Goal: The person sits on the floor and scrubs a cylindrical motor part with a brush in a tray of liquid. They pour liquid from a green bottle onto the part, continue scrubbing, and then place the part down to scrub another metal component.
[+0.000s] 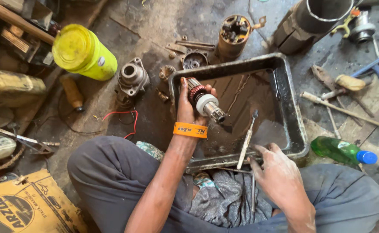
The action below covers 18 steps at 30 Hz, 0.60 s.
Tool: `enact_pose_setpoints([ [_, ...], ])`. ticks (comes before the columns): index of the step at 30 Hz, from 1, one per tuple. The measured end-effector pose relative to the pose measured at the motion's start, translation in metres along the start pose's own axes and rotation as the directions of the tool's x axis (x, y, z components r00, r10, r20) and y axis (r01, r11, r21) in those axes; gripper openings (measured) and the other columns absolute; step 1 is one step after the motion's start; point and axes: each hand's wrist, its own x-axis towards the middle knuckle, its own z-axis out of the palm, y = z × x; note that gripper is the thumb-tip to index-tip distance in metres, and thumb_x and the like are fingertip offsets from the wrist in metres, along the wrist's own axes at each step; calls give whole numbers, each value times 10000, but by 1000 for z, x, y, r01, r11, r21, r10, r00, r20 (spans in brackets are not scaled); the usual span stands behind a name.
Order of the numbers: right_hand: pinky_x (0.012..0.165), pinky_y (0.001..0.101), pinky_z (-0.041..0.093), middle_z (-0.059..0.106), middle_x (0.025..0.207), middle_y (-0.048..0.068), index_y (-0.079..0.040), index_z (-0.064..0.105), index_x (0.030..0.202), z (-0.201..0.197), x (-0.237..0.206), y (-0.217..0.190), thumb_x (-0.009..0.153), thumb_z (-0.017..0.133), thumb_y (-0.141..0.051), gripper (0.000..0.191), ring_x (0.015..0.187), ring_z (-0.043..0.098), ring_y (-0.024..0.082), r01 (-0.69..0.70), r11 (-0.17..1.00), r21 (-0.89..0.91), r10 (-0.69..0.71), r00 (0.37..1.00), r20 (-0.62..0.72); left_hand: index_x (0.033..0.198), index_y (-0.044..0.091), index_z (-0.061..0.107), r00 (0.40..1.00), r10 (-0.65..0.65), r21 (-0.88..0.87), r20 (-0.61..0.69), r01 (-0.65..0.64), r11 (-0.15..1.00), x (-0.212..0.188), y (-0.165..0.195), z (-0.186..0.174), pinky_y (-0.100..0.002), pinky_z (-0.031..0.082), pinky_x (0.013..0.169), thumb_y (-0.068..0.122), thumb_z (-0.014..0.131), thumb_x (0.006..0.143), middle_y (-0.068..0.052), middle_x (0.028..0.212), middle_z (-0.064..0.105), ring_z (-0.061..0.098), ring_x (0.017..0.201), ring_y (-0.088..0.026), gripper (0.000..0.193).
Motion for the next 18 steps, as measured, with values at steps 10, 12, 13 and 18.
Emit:
enact_pose_setpoints([
  [10,757,365,600,816,973,93,-142,718,1225,-69,-13,63,912,664,-483,466,883,795,205,-397,875,276,359,916,180,1075,-1,559,999,-1,-48,-42,-1,999,5,-7,-8,-403,663,713,574,733,887,-185,862,681,713,755,-316,629],
  [12,701,359,584,784,924,97,-126,700,1216,-88,-15,104,900,684,-497,487,824,765,208,-465,849,250,437,885,163,1077,-6,551,999,-14,-45,-29,13,999,6,-9,-7,-406,660,689,580,730,884,-185,854,680,712,740,-320,642],
  [13,673,356,576,768,900,100,-119,691,1212,-95,-9,126,894,695,-504,499,794,750,209,-478,857,193,455,877,154,1078,-3,546,1000,-9,-32,-27,8,999,7,-10,-6,-409,659,677,582,729,882,-183,847,677,710,729,-320,643],
  [18,533,342,537,689,778,112,-80,646,1190,-105,63,201,864,746,-538,571,646,675,216,-495,858,-141,514,813,273,1104,38,523,999,0,6,-34,1,1000,3,-18,-2,-393,657,665,577,720,892,-181,840,668,708,708,-301,612],
])
